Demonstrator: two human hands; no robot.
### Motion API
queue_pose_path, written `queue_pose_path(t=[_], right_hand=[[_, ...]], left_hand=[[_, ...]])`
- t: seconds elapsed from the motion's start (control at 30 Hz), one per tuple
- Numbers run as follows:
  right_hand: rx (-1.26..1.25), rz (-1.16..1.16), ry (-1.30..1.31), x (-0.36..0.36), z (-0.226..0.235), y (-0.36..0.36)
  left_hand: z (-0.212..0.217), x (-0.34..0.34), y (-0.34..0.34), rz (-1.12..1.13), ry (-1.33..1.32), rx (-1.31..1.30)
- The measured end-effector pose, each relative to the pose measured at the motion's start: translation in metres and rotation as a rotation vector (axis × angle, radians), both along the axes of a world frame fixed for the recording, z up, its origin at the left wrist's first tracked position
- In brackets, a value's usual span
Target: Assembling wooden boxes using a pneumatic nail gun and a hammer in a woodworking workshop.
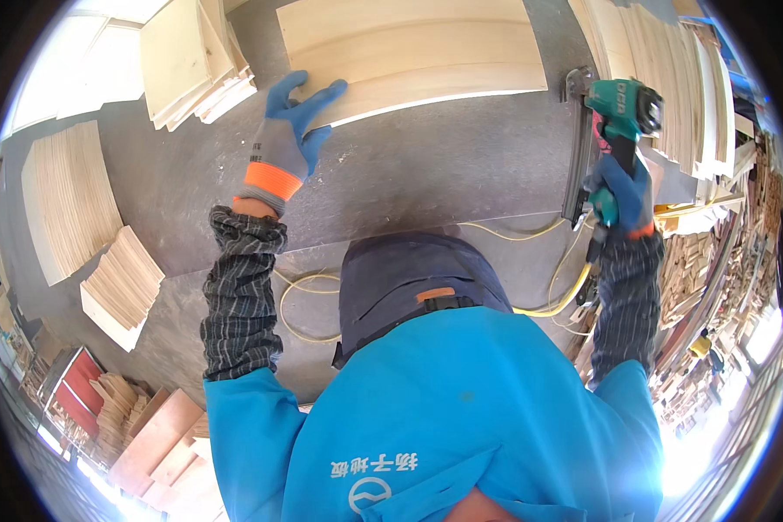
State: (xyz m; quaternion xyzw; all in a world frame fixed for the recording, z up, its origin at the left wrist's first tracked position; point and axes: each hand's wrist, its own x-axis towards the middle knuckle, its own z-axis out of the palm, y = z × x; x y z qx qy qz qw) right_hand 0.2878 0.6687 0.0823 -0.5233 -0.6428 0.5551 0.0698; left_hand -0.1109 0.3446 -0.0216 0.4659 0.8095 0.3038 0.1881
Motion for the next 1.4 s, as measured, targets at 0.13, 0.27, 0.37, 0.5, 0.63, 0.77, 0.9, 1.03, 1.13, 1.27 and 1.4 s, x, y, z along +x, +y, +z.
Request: queue_pose_path(t=[0.13,0.27,0.37,0.5,0.63,0.77,0.9,1.03,1.13,1.27,1.4], right_hand=[[-0.066,0.089,0.1,-0.067,0.065,-0.092],[-0.38,0.182,0.118,-0.11,0.064,-0.14],[-0.459,0.258,0.061,-0.143,0.047,-0.163],[-0.433,0.307,0.053,-0.175,0.037,-0.187],[-0.408,0.332,0.036,-0.192,0.029,-0.196],[-0.397,0.316,0.019,-0.196,0.025,-0.2],[-0.43,0.317,0.015,-0.197,0.021,-0.199],[-0.444,0.307,0.053,-0.2,0.022,-0.204],[-0.425,0.341,0.025,-0.2,0.022,-0.203],[-0.356,0.367,-0.013,-0.198,0.019,-0.204],[-0.4,0.317,0.026,-0.203,0.024,-0.211]], left_hand=[[0.0,-0.004,-0.004,-0.004,-0.023,-0.007],[-0.005,-0.008,-0.006,0.003,-0.102,0.044],[-0.012,-0.011,-0.008,0.013,-0.144,0.092],[-0.02,-0.014,-0.01,0.01,-0.229,0.176],[-0.028,-0.015,-0.012,0.013,-0.188,0.21],[-0.03,-0.012,-0.013,0.017,-0.2,0.285],[-0.029,-0.014,-0.014,0.013,-0.124,0.292],[-0.032,-0.014,-0.014,0.02,-0.159,0.294],[-0.035,-0.013,-0.014,0.027,-0.077,0.35],[-0.033,-0.011,-0.012,0.032,-0.16,0.305],[-0.032,-0.011,-0.013,0.036,-0.171,0.256]])
